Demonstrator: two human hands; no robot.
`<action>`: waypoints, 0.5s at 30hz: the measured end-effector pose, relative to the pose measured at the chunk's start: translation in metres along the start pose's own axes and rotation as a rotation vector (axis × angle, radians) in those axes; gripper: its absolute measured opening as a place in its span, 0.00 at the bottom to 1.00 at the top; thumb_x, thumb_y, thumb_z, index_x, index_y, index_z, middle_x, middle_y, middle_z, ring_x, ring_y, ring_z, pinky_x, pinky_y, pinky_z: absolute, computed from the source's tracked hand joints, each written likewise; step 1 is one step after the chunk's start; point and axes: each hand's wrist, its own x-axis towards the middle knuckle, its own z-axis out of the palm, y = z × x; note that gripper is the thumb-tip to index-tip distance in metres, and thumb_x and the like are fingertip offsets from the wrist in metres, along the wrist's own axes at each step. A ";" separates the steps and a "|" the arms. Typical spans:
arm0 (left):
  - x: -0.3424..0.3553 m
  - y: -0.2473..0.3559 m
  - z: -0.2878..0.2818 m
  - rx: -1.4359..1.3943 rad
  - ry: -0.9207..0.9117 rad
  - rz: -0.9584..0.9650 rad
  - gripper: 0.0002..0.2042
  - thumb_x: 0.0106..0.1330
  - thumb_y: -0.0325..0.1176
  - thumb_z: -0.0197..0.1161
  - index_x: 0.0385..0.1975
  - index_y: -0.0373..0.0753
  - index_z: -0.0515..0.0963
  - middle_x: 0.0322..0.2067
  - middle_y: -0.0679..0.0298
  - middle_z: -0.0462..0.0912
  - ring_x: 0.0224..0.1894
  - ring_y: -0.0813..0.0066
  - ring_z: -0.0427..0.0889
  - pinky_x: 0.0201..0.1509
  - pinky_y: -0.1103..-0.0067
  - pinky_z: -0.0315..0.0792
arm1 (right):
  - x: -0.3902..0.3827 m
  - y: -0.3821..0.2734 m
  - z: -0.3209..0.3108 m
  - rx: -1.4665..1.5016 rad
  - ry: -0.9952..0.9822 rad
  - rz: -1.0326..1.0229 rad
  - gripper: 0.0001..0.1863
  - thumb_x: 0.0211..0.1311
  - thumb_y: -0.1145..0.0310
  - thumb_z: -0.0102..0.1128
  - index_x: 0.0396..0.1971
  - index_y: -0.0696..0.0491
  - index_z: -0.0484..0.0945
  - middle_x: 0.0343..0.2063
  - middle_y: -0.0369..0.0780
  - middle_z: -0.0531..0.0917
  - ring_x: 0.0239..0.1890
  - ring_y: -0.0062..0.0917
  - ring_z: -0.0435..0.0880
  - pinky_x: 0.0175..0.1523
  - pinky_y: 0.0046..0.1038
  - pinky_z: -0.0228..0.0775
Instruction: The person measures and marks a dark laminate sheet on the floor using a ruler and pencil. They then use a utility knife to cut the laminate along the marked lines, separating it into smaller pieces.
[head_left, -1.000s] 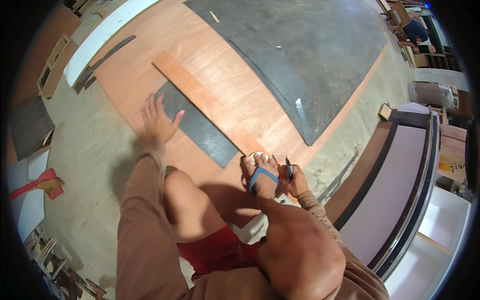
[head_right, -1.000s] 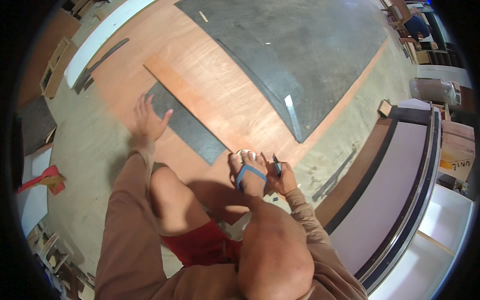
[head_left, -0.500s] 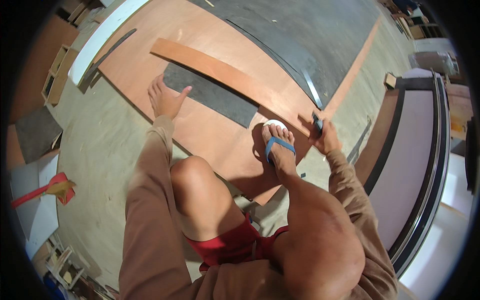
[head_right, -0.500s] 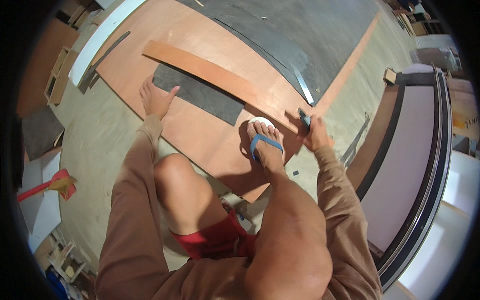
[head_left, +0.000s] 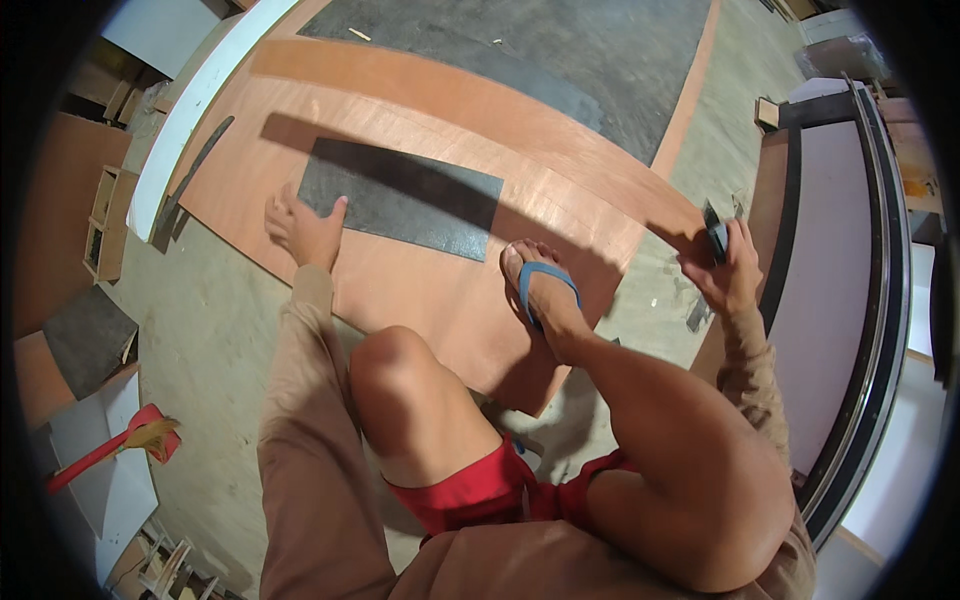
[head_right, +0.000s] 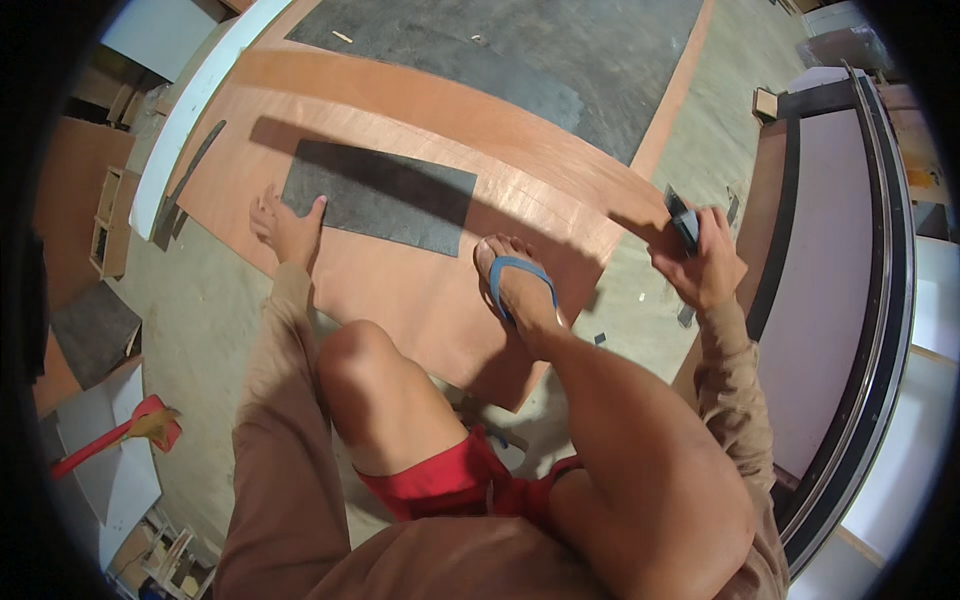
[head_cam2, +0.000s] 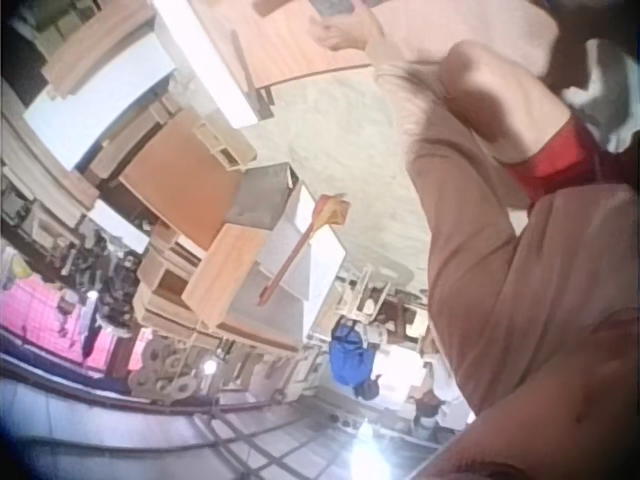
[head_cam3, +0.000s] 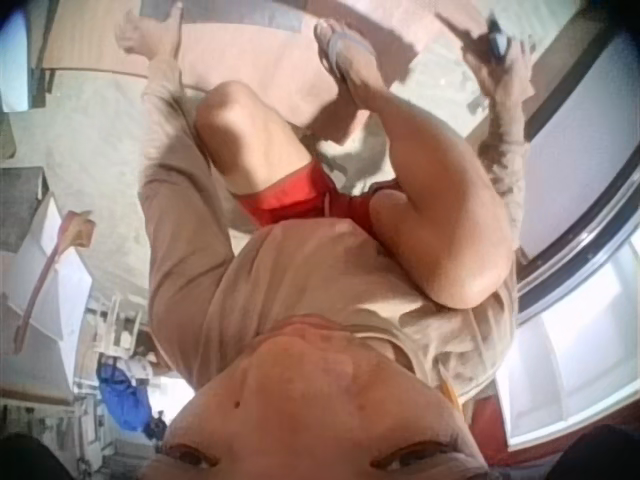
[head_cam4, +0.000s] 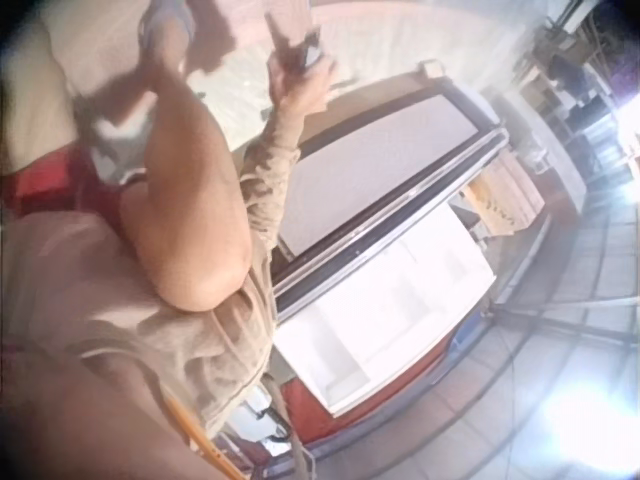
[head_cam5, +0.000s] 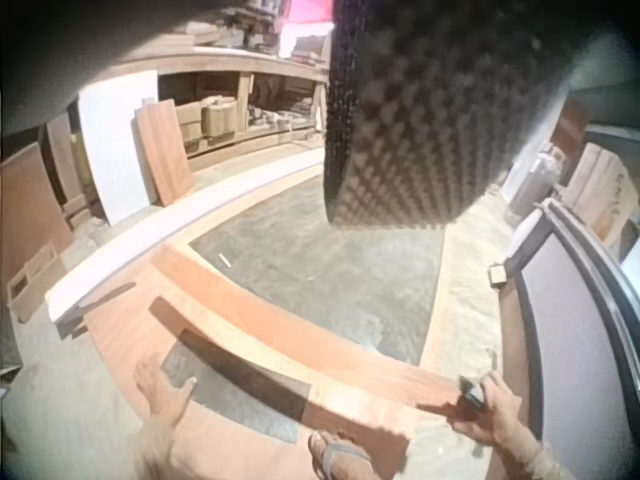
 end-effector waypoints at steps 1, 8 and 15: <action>0.010 0.012 0.001 0.055 0.019 0.090 0.43 0.57 0.50 0.79 0.71 0.40 0.67 0.70 0.48 0.64 0.75 0.48 0.57 0.77 0.52 0.53 | -0.009 -0.002 0.000 0.025 0.055 0.028 0.37 0.40 0.68 0.81 0.57 0.54 0.79 0.38 0.42 0.78 0.40 0.41 0.80 0.47 0.37 0.75; 0.059 0.093 0.021 0.172 -0.699 0.777 0.47 0.47 0.49 0.85 0.69 0.40 0.71 0.75 0.51 0.60 0.77 0.48 0.57 0.76 0.45 0.55 | -0.028 -0.039 0.066 0.410 0.239 0.222 0.34 0.41 0.73 0.82 0.55 0.57 0.82 0.32 0.34 0.72 0.35 0.23 0.75 0.44 0.25 0.72; 0.076 0.124 0.009 0.239 -0.848 0.689 0.48 0.45 0.47 0.86 0.68 0.38 0.71 0.72 0.51 0.66 0.73 0.48 0.67 0.69 0.43 0.65 | -0.023 -0.045 0.097 0.736 0.174 0.368 0.37 0.49 0.82 0.80 0.63 0.64 0.74 0.56 0.42 0.81 0.59 0.27 0.79 0.67 0.31 0.70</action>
